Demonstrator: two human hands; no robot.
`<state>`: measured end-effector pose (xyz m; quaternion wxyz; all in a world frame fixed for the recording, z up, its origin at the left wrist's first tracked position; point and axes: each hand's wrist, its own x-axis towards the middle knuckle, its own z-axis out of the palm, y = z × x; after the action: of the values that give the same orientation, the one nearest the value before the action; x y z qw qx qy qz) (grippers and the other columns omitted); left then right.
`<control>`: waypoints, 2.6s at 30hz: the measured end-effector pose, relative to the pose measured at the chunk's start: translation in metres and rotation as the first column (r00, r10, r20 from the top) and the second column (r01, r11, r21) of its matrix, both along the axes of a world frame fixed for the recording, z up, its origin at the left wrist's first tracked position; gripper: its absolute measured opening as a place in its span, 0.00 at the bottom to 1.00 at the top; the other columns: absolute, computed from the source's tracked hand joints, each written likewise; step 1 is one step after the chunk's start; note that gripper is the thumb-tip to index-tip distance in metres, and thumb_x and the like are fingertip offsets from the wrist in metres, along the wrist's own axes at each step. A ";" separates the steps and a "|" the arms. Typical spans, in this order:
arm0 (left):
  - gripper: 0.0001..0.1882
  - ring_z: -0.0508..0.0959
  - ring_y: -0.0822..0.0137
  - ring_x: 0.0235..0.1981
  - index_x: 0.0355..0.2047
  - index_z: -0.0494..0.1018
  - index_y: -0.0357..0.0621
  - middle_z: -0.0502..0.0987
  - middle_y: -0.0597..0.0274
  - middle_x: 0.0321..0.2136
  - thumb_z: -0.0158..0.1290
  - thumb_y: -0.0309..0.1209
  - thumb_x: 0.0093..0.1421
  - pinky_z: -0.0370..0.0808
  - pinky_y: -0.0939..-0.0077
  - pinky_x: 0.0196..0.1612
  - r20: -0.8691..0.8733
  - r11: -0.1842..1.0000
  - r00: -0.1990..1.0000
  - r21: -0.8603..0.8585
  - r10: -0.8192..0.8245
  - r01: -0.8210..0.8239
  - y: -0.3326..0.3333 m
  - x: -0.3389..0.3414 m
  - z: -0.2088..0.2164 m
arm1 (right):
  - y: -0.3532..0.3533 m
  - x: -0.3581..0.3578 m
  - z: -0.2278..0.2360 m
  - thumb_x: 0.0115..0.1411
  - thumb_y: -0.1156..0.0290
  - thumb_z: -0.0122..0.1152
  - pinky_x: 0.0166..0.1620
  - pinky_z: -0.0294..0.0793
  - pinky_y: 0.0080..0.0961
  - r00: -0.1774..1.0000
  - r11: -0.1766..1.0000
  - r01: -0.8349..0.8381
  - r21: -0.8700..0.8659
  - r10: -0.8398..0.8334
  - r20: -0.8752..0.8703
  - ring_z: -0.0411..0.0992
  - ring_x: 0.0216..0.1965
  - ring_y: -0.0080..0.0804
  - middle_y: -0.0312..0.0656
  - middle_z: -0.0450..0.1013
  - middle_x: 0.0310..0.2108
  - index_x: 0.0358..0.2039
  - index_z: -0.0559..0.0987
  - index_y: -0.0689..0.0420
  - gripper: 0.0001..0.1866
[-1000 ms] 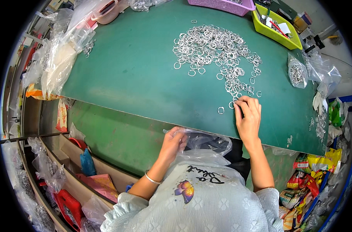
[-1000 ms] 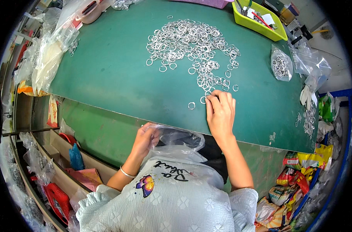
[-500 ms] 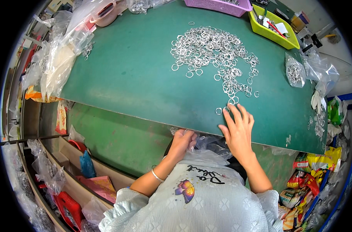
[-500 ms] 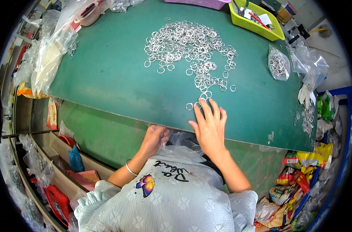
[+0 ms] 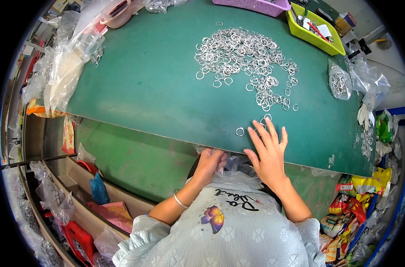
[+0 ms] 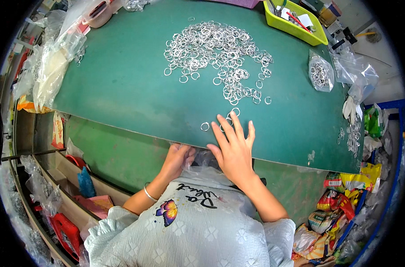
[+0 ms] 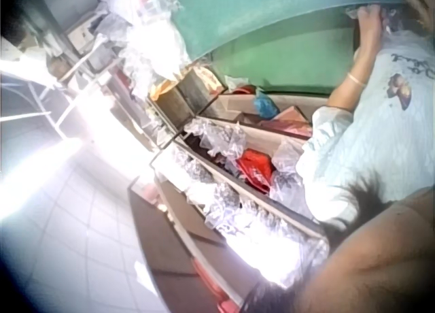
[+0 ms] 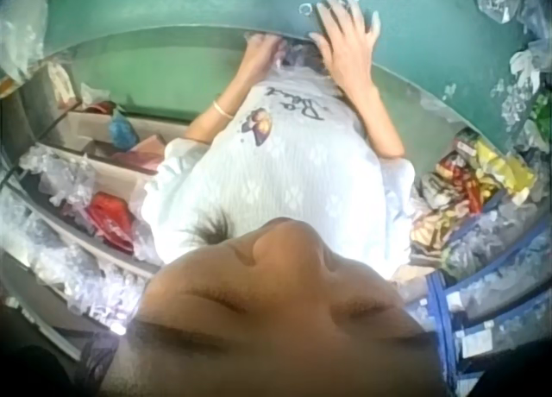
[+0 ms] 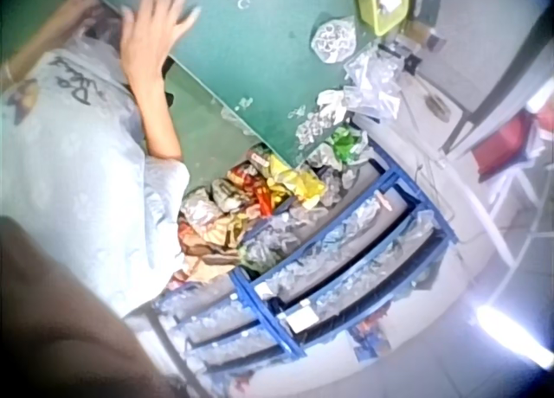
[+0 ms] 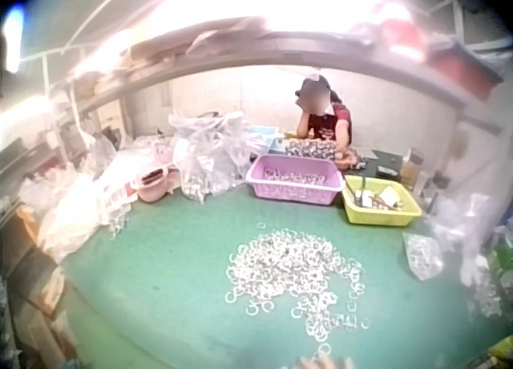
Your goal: The person sorts through a pile of metal rings on a workbench, picks them up individually or in small groups, and places them into a clear plastic bag.
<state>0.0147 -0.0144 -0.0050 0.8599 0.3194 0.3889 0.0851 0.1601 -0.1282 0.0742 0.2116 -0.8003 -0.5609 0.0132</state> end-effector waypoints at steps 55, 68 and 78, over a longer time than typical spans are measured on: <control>0.09 0.65 0.78 0.16 0.29 0.68 0.44 0.66 0.71 0.18 0.48 0.34 0.64 0.58 0.83 0.16 -0.003 1.000 1.000 -0.015 0.006 -0.006 0.001 0.000 0.006 | 0.028 -0.010 -0.016 0.50 0.71 0.65 0.45 0.65 0.39 0.991 0.977 -0.120 0.177 0.127 -0.028 0.67 0.46 0.43 0.44 0.71 0.46 0.41 0.78 0.60 0.17; 0.09 0.66 0.78 0.15 0.26 0.66 0.43 0.67 0.70 0.18 0.48 0.33 0.62 0.59 0.82 0.16 -0.057 0.999 0.998 -0.029 -0.026 0.024 0.001 -0.001 0.011 | -0.036 -0.023 -0.011 0.44 0.85 0.65 0.33 0.71 0.33 0.968 0.936 0.022 0.350 0.068 -0.243 0.71 0.28 0.41 0.45 0.73 0.28 0.31 0.79 0.65 0.11; 0.09 0.66 0.78 0.16 0.27 0.65 0.43 0.66 0.70 0.19 0.48 0.33 0.63 0.58 0.82 0.16 -0.076 0.999 0.996 -0.012 -0.045 0.044 -0.001 0.002 0.018 | -0.008 0.001 -0.008 0.50 0.76 0.64 0.37 0.63 0.34 0.996 0.982 0.084 0.167 -0.087 0.008 0.66 0.36 0.40 0.41 0.70 0.36 0.37 0.79 0.59 0.12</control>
<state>0.0166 -0.0156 0.0126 0.8477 0.3266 0.4148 0.0516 0.1611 -0.1361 0.0667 0.2737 -0.8033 -0.5267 -0.0491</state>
